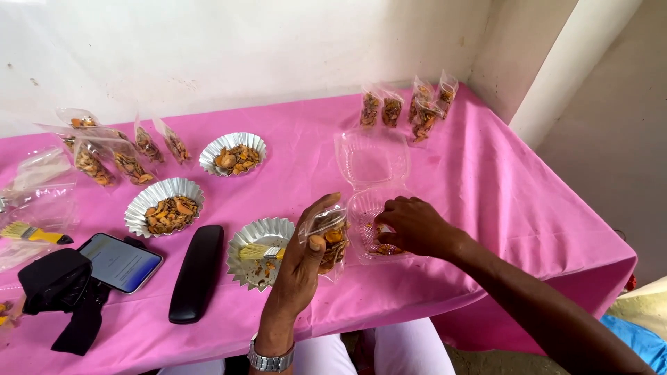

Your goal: Packaging and cleaning small portions of tea ingredients into foil cups and plastic bags using a brush.

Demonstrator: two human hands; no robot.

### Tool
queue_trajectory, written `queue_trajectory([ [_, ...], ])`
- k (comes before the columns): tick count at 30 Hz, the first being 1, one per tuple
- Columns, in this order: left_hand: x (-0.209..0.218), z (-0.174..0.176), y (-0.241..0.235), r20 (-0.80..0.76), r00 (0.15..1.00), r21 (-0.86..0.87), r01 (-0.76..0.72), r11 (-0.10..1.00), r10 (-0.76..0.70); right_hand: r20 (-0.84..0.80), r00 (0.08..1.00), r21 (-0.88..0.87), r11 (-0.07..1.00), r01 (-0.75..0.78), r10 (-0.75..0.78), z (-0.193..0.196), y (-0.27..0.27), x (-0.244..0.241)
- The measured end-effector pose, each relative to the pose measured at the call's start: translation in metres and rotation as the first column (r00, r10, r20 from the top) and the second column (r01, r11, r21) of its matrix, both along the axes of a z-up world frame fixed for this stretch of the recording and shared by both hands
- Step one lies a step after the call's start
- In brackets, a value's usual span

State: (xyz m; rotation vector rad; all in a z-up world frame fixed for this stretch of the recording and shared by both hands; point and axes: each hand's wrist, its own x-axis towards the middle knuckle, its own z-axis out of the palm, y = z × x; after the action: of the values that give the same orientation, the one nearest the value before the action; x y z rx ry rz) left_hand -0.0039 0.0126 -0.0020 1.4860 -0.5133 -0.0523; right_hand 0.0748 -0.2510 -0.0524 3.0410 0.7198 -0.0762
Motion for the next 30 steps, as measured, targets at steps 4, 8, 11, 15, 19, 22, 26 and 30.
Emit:
queue_trajectory([
  [4, 0.001, 0.0, 0.0, -0.024, 0.999, 0.045, -0.024, 0.999, 0.025, 0.042, 0.999, 0.093, 0.996, -0.014, 0.01, -0.013, 0.001, -0.005],
  [8, 0.0, 0.002, -0.004, -0.033, 0.999, 0.021, 0.016, 1.0, -0.015, -0.035, 0.999, 0.225, 0.974, 0.033, -0.025, -0.014, -0.003, 0.0],
  [11, -0.001, 0.001, -0.006, 0.005, 0.999, -0.001, 0.033, 0.999, -0.033, -0.06, 0.998, 0.251, 0.968, 0.027, -0.012, -0.01, -0.002, 0.003],
  [15, 0.001, -0.005, -0.005, 0.048, 0.997, 0.007, 0.064, 0.998, -0.065, -0.069, 0.997, 0.314, 0.95, -0.006, 0.029, 0.019, -0.005, 0.006],
  [19, 0.0, -0.003, -0.008, 0.051, 0.994, 0.007, 0.1, 0.995, -0.1, -0.088, 0.996, 0.551, 0.832, 0.064, -0.018, 0.117, 0.006, -0.031],
  [22, -0.002, -0.001, -0.015, 0.096, 0.986, 0.008, 0.138, 0.99, -0.138, 0.278, 0.936, 0.59, 0.731, -0.343, 0.215, 0.162, 0.021, -0.054],
  [26, 0.002, -0.014, -0.018, 0.01, 0.986, -0.051, 0.167, 0.985, -0.167, 0.273, 0.878, 0.495, 0.725, -0.479, 0.394, 0.181, 0.04, -0.065],
  [30, 0.003, -0.018, -0.016, 0.041, 0.989, -0.038, 0.144, 0.989, -0.142, 0.19, 0.854, 0.439, 0.737, -0.515, 0.484, 0.172, 0.043, -0.059],
])
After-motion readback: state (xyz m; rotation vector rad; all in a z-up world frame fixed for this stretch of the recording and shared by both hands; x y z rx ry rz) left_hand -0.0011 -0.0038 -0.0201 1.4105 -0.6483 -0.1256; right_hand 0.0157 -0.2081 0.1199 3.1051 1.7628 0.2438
